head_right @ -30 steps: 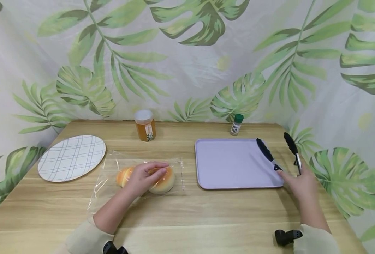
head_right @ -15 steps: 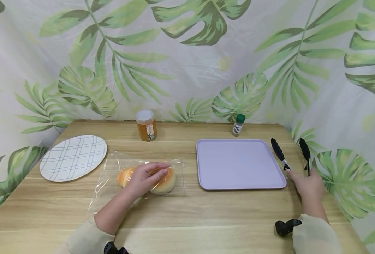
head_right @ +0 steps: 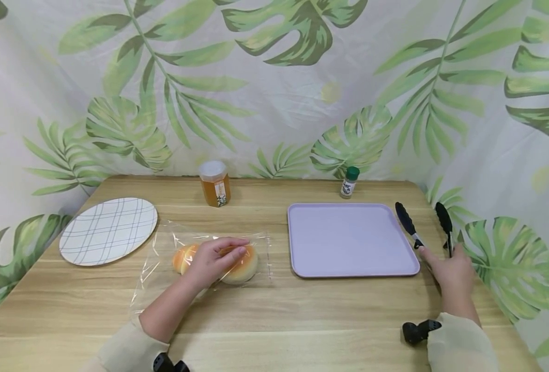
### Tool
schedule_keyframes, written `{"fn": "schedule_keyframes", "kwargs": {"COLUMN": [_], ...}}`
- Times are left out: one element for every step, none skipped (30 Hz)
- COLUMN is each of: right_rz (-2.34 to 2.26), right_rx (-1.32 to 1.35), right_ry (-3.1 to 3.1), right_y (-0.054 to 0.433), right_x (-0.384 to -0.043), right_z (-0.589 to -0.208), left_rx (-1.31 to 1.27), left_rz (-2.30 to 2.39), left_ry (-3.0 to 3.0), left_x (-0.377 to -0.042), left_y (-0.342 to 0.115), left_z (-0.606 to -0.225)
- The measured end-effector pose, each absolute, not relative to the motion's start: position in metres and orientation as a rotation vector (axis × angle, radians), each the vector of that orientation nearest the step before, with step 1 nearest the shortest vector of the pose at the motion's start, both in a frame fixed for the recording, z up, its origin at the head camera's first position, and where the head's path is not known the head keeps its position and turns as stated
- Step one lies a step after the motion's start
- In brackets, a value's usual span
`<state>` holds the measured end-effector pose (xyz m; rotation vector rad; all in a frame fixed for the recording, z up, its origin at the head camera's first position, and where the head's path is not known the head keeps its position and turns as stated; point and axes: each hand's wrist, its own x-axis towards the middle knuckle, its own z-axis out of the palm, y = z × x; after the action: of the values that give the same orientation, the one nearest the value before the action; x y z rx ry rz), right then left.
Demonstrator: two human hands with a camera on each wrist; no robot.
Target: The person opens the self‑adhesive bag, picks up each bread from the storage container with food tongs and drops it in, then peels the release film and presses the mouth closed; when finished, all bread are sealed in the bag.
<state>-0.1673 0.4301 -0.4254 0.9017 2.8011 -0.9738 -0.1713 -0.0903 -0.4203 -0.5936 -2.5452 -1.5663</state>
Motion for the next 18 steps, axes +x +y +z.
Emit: {"fn": "schedule_keyframes", "kwargs": {"right_rz": [-0.987,-0.999,-1.002,-1.026,-1.051,-1.09,-1.129,-1.163,-1.207,-1.259,-1.286,-1.31,-1.325,-1.343,-1.361,-1.379,-1.402,-1.436], "right_rx": [0.893,0.881,0.862,0.841,0.817,0.787,0.756,0.727,0.697,0.67,0.645,0.613,0.584,0.553,0.517,0.477,0.436,0.392], "right_ry": [2.814,2.835,2.867,2.899,2.93,2.96,2.991,3.018,3.041,3.05,3.065,3.077,3.087,3.089,3.091,3.092,3.091,3.076], "right_y": [0.429,0.428,0.427,0.424,0.42,0.416,0.41,0.404,0.396,0.388,0.379,0.369,0.359,0.349,0.339,0.329,0.318,0.308], "right_x": [-0.167,-0.166,-0.165,-0.164,-0.163,-0.163,-0.163,-0.163,-0.164,-0.164,-0.165,-0.166,-0.167,-0.168,-0.169,-0.17,-0.17,-0.171], "right_z": [-0.424,-0.423,-0.422,-0.422,-0.421,-0.419,-0.417,-0.415,-0.413,-0.411,-0.409,-0.406,-0.404,-0.402,-0.401,-0.4,-0.4,-0.399], "left_rx": [-0.59,-0.588,-0.588,-0.585,-0.581,-0.576,-0.567,-0.562,-0.557,-0.55,-0.541,-0.532,-0.523,-0.512,-0.497,-0.477,-0.456,-0.439], "left_rz": [-1.572,-1.579,-1.582,-1.591,-1.595,-1.599,-1.605,-1.609,-1.615,-1.617,-1.622,-1.63,-1.638,-1.65,-1.661,-1.662,-1.661,-1.652], "left_ry": [-2.546,-2.547,-2.546,-2.548,-2.55,-2.552,-2.553,-2.553,-2.551,-2.551,-2.551,-2.552,-2.553,-2.555,-2.557,-2.562,-2.568,-2.572], "left_x": [-0.171,-0.171,-0.172,-0.172,-0.172,-0.172,-0.172,-0.173,-0.173,-0.174,-0.175,-0.175,-0.176,-0.177,-0.178,-0.178,-0.178,-0.179], "left_y": [-0.09,-0.09,-0.09,-0.089,-0.089,-0.089,-0.089,-0.089,-0.088,-0.088,-0.088,-0.087,-0.087,-0.086,-0.086,-0.085,-0.085,-0.084], "left_z": [-0.421,-0.421,-0.421,-0.421,-0.421,-0.421,-0.421,-0.421,-0.421,-0.422,-0.422,-0.422,-0.422,-0.422,-0.423,-0.422,-0.422,-0.422]}}
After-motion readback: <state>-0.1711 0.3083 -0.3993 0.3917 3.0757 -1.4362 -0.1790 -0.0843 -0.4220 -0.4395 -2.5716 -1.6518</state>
